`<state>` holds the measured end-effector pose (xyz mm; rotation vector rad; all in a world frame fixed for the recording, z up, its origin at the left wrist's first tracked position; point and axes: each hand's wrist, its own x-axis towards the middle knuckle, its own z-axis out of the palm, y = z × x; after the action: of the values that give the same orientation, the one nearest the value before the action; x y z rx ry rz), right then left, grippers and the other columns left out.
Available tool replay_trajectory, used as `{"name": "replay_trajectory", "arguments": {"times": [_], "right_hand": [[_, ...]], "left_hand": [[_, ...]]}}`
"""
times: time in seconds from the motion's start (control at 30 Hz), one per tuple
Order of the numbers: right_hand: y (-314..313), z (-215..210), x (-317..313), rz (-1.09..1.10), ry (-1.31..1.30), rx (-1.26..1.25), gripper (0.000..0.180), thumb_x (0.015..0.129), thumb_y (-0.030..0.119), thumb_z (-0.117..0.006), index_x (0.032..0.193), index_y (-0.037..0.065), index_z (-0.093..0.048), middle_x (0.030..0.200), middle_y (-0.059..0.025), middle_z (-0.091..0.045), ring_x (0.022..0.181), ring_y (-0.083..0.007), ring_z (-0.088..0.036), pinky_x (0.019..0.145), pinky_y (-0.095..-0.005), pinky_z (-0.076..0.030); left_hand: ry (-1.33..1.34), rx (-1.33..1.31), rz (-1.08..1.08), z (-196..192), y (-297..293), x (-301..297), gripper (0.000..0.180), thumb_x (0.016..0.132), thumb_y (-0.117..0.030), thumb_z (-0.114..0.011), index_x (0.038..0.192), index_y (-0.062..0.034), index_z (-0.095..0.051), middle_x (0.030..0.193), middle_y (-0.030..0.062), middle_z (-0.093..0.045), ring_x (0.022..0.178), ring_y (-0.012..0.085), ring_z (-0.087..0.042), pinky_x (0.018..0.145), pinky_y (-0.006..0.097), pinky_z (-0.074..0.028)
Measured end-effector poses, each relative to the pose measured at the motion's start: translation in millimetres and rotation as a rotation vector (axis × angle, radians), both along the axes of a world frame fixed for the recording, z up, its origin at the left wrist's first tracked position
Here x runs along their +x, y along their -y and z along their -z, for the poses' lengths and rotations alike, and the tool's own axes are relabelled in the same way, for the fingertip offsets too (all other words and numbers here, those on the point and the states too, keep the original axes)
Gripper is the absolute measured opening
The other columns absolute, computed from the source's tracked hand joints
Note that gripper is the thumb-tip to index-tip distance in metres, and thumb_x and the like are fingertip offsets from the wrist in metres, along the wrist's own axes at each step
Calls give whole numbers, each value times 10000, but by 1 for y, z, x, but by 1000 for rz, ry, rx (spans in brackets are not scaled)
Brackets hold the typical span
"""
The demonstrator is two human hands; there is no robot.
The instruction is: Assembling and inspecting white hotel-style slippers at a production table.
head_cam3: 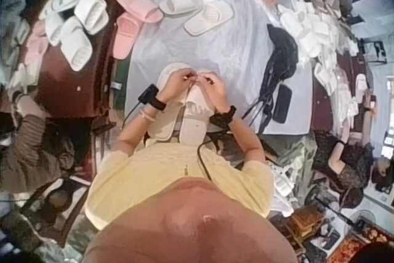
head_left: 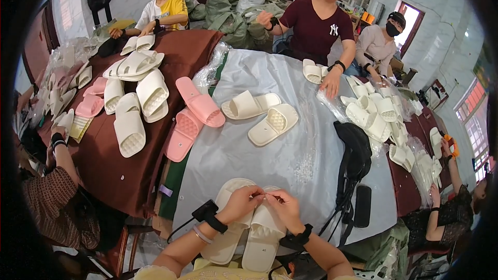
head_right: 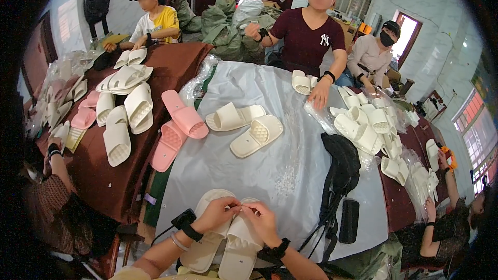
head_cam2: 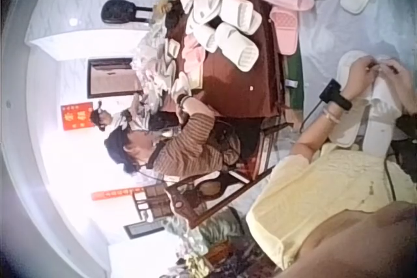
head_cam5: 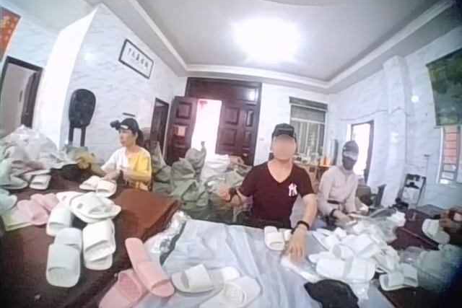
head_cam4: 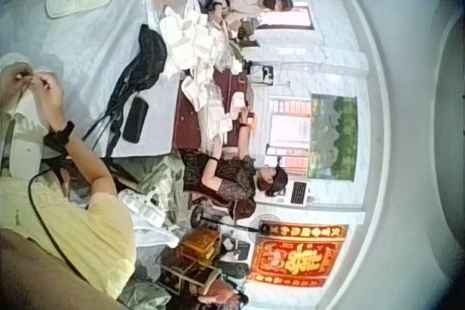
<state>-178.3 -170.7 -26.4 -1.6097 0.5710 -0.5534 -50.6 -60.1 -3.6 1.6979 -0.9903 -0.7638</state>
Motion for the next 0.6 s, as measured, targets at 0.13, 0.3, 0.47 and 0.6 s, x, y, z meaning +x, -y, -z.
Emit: {"name": "replay_trajectory", "arguments": {"times": [0.13, 0.3, 0.47, 0.6], "right_hand": [[0, -3, 0, -20, 9, -99, 144, 819, 105, -633, 934, 21, -649, 845, -21, -596, 701, -69, -515, 637, -201, -422], [1, 0, -1, 0, 35, -27, 136, 817, 100, -633, 929, 26, -649, 833, -22, -595, 695, -68, -511, 625, -199, -417], [1, 4, -1, 28, 73, 88, 134, 815, 98, -635, 926, 25, -643, 828, -16, -595, 697, -62, -506, 622, -198, -415], [1, 0, -3, 15, 32, 54, 130, 819, 90, -625, 930, 23, -640, 823, -19, -596, 699, -58, -506, 629, -195, -419]], "left_hand": [[52, 48, 22, 0, 0, 1, 170, 849, -135, -577, 945, 4, -603, 817, 71, -627, 732, 124, -581, 665, 265, -481], [-4, 59, 19, -1, 0, 1, 172, 848, -140, -577, 940, 3, -602, 821, 78, -625, 741, 136, -584, 675, 268, -480], [19, 29, 25, -3, 1, 1, 170, 850, -138, -572, 932, 9, -599, 812, 78, -619, 743, 138, -581, 670, 268, -480], [-14, 29, 41, 2, 2, 2, 168, 850, -130, -570, 935, 13, -596, 811, 81, -618, 746, 138, -582, 671, 272, -480]]}}
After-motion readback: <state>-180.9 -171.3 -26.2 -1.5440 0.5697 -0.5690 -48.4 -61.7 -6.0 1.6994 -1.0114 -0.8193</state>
